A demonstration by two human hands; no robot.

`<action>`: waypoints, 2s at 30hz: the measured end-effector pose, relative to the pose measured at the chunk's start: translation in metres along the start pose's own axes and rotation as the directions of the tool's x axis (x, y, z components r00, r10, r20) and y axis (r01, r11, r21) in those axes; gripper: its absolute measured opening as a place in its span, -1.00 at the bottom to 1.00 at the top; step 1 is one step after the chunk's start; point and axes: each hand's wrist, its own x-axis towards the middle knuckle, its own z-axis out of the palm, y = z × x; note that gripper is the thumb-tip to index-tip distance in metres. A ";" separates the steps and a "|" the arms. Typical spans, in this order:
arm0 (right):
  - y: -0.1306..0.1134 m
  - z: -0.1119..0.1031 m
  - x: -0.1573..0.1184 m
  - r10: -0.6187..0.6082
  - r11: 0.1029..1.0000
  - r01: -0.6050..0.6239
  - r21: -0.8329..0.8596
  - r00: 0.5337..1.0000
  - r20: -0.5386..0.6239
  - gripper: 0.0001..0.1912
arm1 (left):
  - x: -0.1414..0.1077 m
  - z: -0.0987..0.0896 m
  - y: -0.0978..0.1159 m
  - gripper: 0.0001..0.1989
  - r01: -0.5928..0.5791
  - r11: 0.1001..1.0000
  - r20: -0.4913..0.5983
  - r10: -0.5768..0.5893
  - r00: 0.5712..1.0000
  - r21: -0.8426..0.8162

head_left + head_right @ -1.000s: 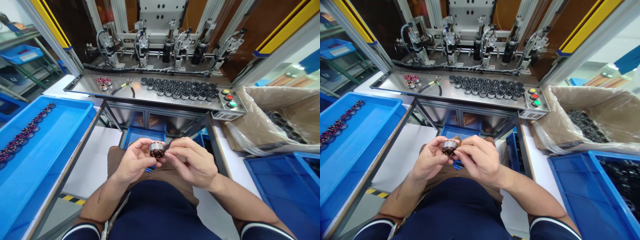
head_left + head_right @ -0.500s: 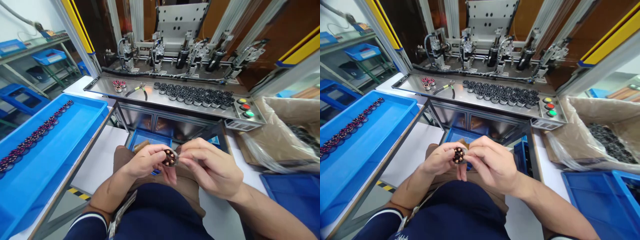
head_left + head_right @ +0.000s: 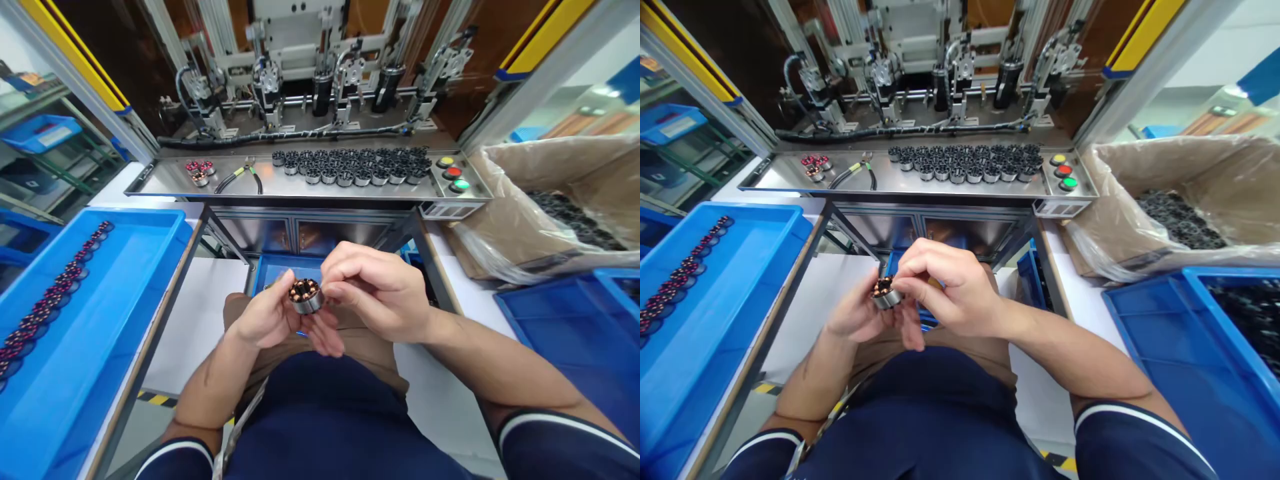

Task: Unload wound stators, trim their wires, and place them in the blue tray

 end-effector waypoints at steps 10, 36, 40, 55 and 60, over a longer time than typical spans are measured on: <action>-0.002 0.002 -0.006 0.125 0.982 -0.149 -0.113 0.973 -0.194 -0.83 | -0.001 0.014 -0.009 -0.64 -0.526 0.804 -0.290 0.592 0.752 0.276; 0.000 0.006 -0.009 0.038 0.996 -0.056 -0.069 0.971 -0.238 -0.82 | 0.001 0.010 -0.012 -0.72 -0.478 0.803 -0.259 0.576 0.775 0.357; -0.009 0.015 -0.014 0.285 0.958 -0.280 0.065 0.895 -0.343 -0.83 | 0.005 0.002 -0.013 -0.75 -0.577 0.693 -0.219 0.702 0.678 0.433; 0.001 0.044 -0.033 0.733 0.143 -0.525 0.839 0.626 0.266 -0.55 | 0.007 -0.014 -0.007 -0.74 -0.628 0.633 -0.128 0.743 0.657 0.452; 0.011 0.048 -0.036 0.658 0.032 -0.507 0.862 0.659 0.363 -0.58 | 0.006 -0.014 -0.003 -0.73 -0.626 0.560 -0.008 0.748 0.663 0.543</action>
